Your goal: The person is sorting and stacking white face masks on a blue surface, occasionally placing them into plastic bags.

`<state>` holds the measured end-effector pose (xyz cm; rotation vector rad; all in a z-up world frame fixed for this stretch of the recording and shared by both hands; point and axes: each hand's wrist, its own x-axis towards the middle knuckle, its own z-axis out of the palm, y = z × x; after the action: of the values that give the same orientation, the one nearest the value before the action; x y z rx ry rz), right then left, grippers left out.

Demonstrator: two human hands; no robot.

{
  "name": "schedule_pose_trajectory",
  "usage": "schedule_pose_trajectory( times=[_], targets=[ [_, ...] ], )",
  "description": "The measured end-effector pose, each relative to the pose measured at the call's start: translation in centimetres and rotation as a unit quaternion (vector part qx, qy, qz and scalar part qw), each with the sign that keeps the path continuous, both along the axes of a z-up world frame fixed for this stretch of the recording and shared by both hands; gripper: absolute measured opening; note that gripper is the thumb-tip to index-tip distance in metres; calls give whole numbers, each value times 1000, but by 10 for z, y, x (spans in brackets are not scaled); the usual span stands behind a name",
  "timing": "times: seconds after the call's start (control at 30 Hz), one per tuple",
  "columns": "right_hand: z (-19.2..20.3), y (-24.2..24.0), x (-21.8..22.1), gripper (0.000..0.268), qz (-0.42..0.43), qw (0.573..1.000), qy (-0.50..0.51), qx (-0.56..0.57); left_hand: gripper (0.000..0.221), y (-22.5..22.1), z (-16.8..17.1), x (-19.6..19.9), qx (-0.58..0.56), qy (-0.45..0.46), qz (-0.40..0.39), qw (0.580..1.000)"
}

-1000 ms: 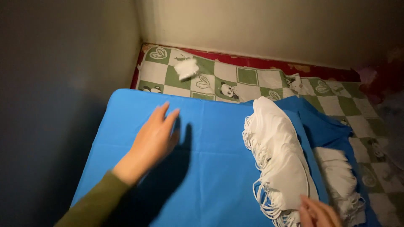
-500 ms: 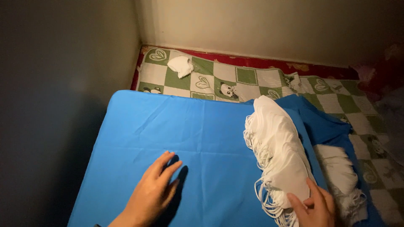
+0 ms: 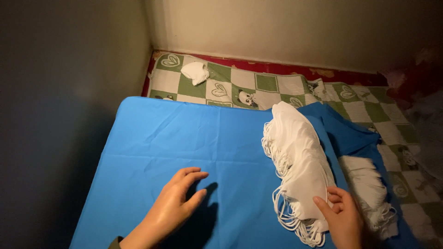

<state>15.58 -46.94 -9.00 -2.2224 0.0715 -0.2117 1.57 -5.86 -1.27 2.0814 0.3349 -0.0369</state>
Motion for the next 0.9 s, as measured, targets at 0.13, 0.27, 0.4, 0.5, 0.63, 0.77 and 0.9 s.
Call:
schedule_pose_trajectory(
  times=[0.13,0.27,0.4,0.5,0.63,0.77,0.9],
  targets=[
    [11,8,0,51,11,999,-4,-42,45,-4,3,8,108,-44,-45,992],
    [12,8,4,57,36,989,-39,-139,34,-6,-5,22,107,-182,-36,977],
    [10,7,6,58,55,972,-83,-214,24,2,-28,30,48,-216,-4,975],
    [1,1,10,50,44,972,-74,-216,23,2,-31,31,59,-223,-8,973],
    [5,10,6,51,-2,979,-50,-196,24,2,-29,31,72,-222,-16,972],
    [2,14,2,62,27,981,-136,-137,25,3,-28,31,63,-214,-21,974],
    [22,28,-14,54,-1,967,-148,-206,26,2,-29,31,72,-219,-28,973]
  ],
)
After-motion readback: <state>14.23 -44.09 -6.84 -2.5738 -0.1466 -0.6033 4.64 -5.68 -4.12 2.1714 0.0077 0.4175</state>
